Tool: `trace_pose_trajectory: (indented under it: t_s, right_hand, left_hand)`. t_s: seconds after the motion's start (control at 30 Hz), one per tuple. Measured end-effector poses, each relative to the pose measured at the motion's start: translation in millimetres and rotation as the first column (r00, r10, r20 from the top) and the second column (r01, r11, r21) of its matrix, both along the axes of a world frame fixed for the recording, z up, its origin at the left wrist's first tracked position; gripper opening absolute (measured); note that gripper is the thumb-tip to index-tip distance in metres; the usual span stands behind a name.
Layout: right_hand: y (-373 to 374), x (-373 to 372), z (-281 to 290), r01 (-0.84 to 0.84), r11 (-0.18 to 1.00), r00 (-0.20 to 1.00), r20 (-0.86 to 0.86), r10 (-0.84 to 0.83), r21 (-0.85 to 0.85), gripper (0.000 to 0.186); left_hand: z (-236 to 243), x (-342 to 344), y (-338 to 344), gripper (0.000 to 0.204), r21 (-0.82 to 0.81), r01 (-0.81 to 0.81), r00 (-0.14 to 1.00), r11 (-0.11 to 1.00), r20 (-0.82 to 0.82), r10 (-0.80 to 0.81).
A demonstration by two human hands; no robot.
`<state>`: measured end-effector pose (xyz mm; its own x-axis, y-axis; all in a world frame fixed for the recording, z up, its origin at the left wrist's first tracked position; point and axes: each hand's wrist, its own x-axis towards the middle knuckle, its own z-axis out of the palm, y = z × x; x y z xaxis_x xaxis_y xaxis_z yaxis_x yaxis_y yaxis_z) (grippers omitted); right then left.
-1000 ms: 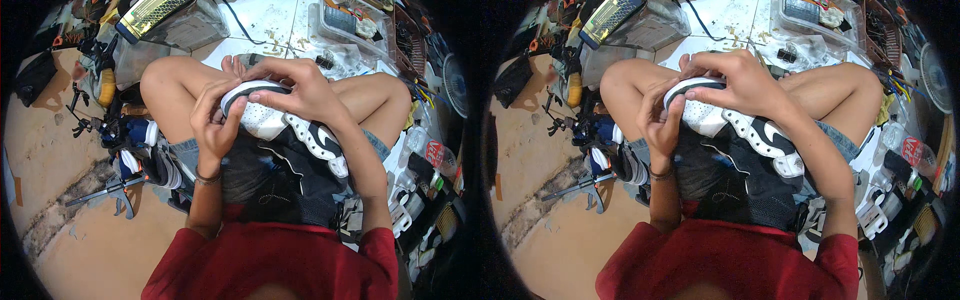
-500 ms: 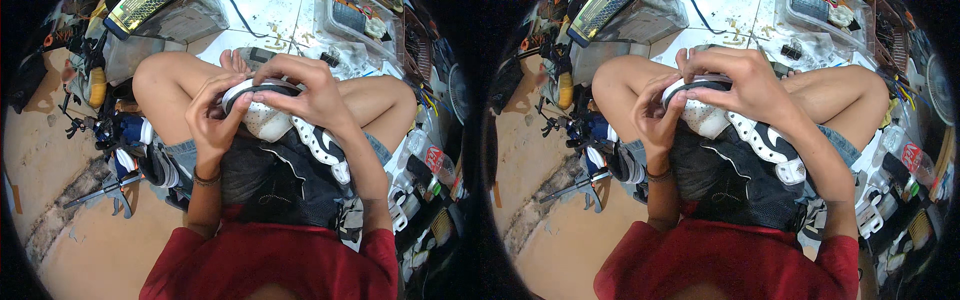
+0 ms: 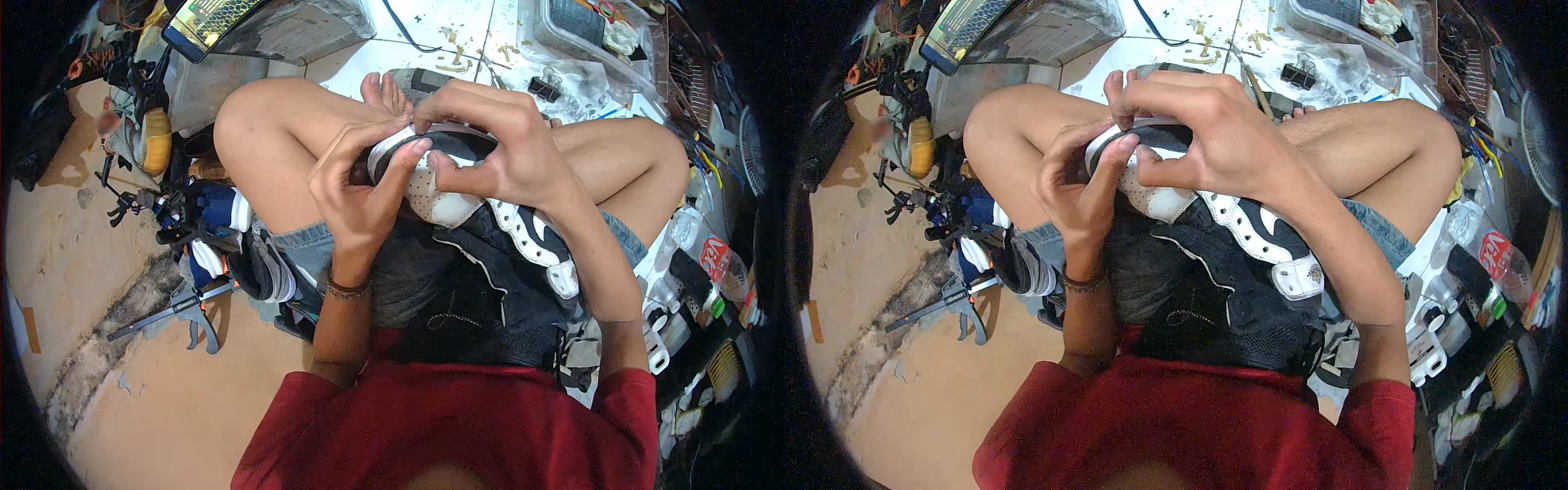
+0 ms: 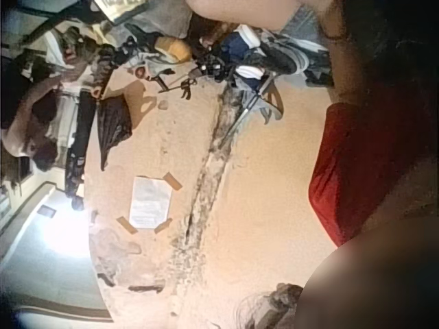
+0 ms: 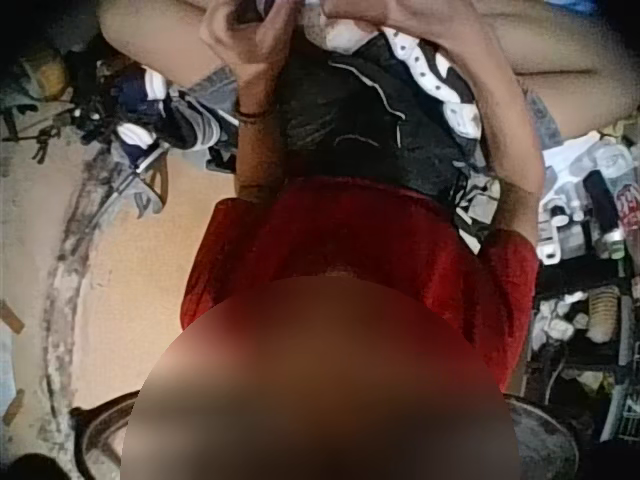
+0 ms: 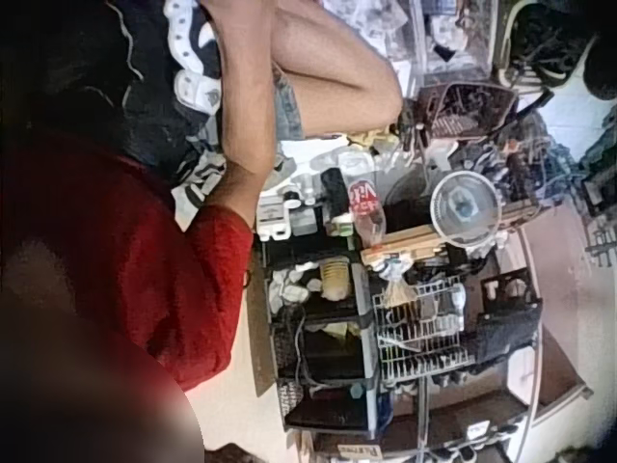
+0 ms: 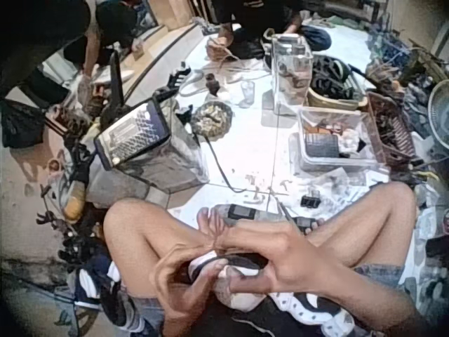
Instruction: Applying glue and attaching the sole of a sneaker as part of a repair process.
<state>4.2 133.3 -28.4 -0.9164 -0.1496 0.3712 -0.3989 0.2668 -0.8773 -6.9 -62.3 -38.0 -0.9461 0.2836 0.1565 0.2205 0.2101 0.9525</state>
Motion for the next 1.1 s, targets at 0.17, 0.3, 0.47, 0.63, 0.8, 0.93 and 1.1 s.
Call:
trace_pose_trajectory:
  t_s: [0.17, 0.3, 0.47, 0.63, 0.8, 0.93, 1.1]
  right_hand:
    - [1, -2, 1, -0.016, 0.996, 0.998, -0.053, 0.02, 0.082, 0.035]
    - [0, 4, 0, 0.009, 0.999, 1.0, 0.021, -0.008, -0.036, 0.038]
    - [-1, 4, -3, 0.013, 0.998, 1.0, 0.019, -0.012, -0.066, 0.036]
    - [0, 3, -3, 0.012, 1.0, 0.998, -0.056, -0.011, 0.017, 0.03]
    - [-3, 2, -3, 0.02, 0.999, 0.998, -0.052, -0.019, 0.026, 0.03]
    - [-5, 5, -2, 0.035, 0.999, 0.999, -0.013, -0.035, 0.009, 0.03]
    - [-2, 8, -3, 0.069, 0.997, 0.998, 0.011, -0.069, -0.025, 0.028]
  left_hand:
    - [9, 2, 4, 0.026, -0.001, -0.033, 0.996, 0.999, 0.081, 0.033]
    - [8, -1, 2, 0.026, 0.07, -0.021, 0.994, 0.997, 0.108, 0.013]
    - [14, 0, -2, 0.027, 0.147, -0.02, 0.975, 0.989, 0.223, -0.014]
    - [12, 2, 1, 0.024, 0.086, -0.023, 0.986, 0.996, 0.164, 0.008]
    - [9, 8, 5, 0.026, -0.017, -0.072, 0.994, 0.997, 0.086, 0.073]
    - [9, 5, 4, 0.026, -0.013, -0.077, 0.99, 0.997, 0.12, 0.078]
    - [15, 2, 7, 0.024, 0.079, -0.065, 0.985, 0.995, 0.162, 0.052]
